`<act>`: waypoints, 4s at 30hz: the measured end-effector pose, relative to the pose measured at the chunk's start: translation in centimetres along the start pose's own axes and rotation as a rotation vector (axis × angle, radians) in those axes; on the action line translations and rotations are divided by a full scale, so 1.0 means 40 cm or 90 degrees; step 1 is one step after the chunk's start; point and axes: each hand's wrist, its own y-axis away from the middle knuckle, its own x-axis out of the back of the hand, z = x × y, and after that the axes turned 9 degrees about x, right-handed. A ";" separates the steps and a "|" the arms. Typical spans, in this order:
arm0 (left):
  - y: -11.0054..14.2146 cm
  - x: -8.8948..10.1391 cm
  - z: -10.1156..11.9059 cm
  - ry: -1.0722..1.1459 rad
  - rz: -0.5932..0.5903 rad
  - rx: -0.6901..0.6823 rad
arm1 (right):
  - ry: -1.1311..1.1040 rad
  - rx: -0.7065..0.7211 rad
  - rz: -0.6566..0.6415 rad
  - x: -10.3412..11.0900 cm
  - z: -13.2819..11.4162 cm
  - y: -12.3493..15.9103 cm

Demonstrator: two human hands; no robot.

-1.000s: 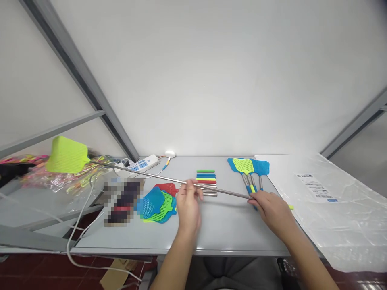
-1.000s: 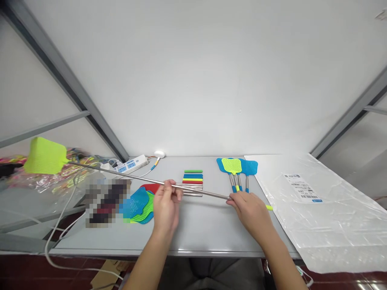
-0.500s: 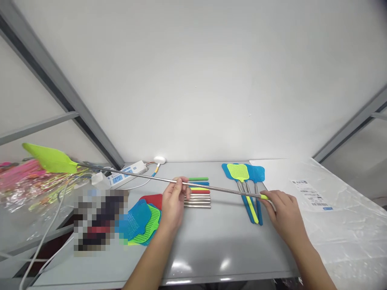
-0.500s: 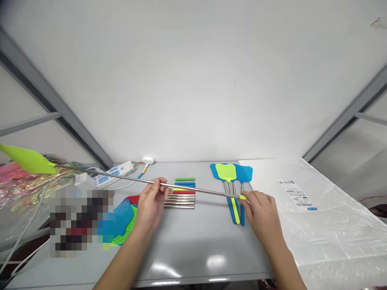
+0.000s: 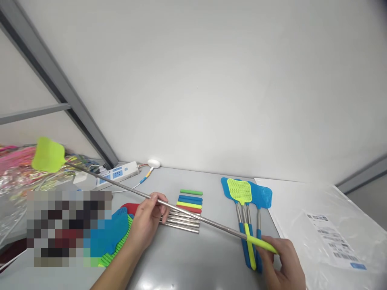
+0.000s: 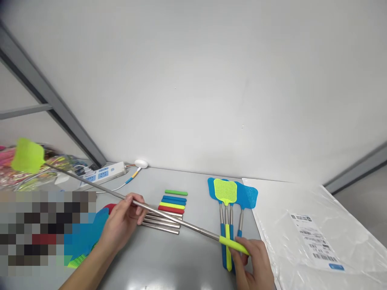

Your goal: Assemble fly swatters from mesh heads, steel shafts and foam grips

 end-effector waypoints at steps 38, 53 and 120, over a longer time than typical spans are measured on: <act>0.066 -0.044 -0.013 -0.096 -0.054 -0.064 | 0.145 0.029 -0.018 0.028 -0.002 0.013; 0.047 -0.033 -0.042 -0.026 -0.003 -0.043 | 0.226 -0.018 0.024 0.039 0.019 0.008; 0.005 0.030 0.013 0.219 0.282 -0.180 | 0.172 -0.016 -0.027 0.010 -0.010 0.023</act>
